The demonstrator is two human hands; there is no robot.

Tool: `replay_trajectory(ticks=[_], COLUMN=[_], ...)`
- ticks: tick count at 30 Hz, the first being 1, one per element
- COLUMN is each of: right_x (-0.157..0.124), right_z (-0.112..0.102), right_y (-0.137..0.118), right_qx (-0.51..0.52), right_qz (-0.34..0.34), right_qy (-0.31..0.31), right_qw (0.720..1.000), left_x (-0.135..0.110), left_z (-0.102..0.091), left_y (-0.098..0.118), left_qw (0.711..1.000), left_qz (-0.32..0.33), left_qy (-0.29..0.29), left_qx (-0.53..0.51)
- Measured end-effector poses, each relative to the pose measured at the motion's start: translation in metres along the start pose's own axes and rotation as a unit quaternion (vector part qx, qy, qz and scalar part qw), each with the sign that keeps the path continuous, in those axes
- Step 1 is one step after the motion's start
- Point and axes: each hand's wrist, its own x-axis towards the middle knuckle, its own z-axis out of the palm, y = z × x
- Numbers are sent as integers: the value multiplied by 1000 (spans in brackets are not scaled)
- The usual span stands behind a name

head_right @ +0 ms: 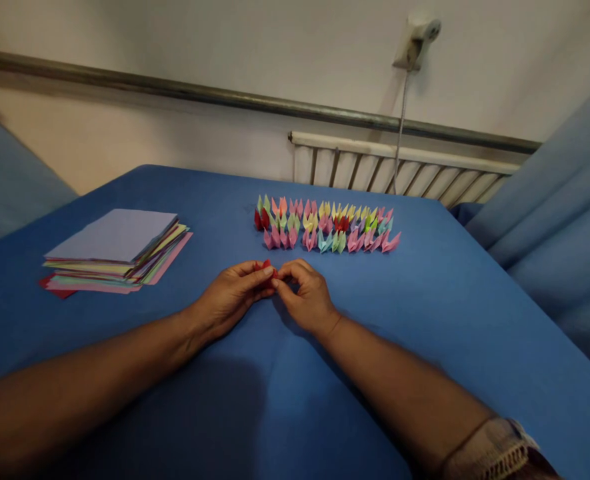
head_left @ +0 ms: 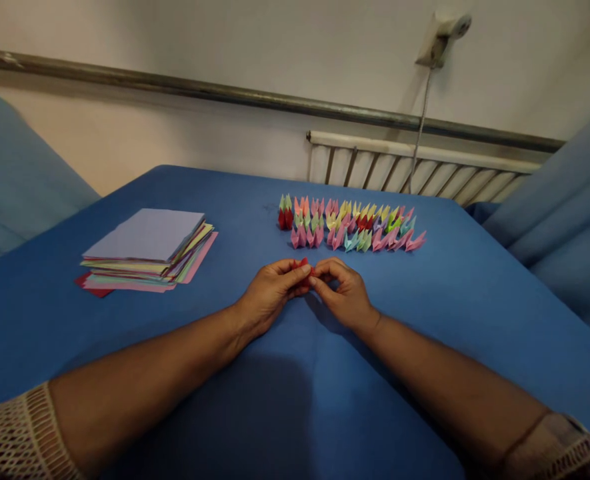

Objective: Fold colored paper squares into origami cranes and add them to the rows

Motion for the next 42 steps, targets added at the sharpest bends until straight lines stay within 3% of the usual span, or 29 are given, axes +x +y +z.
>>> replay_trajectory(ticks=[9, 17, 28, 32, 42], right_x=[0, 4, 3, 1, 1], right_z=[1, 1, 4, 2, -1], right_y=[0, 18, 18, 10, -3], right_qx=[14, 112, 128, 63, -11], right_qz=[-8, 103, 112, 84, 31], right_qy=[-12, 44, 60, 82, 34], right_qw=[1000, 987, 984, 991, 999], left_x=[2, 1, 5, 6, 8], left_z=[-3, -1, -4, -4, -4], left_y=[-2, 5, -3, -5, -7], left_qw=[1000, 999, 999, 998, 964], left_qz=[7, 12, 18, 47, 179], left_qy=[-2, -46, -21, 3, 44], left_qx=[11, -27, 17, 32, 192])
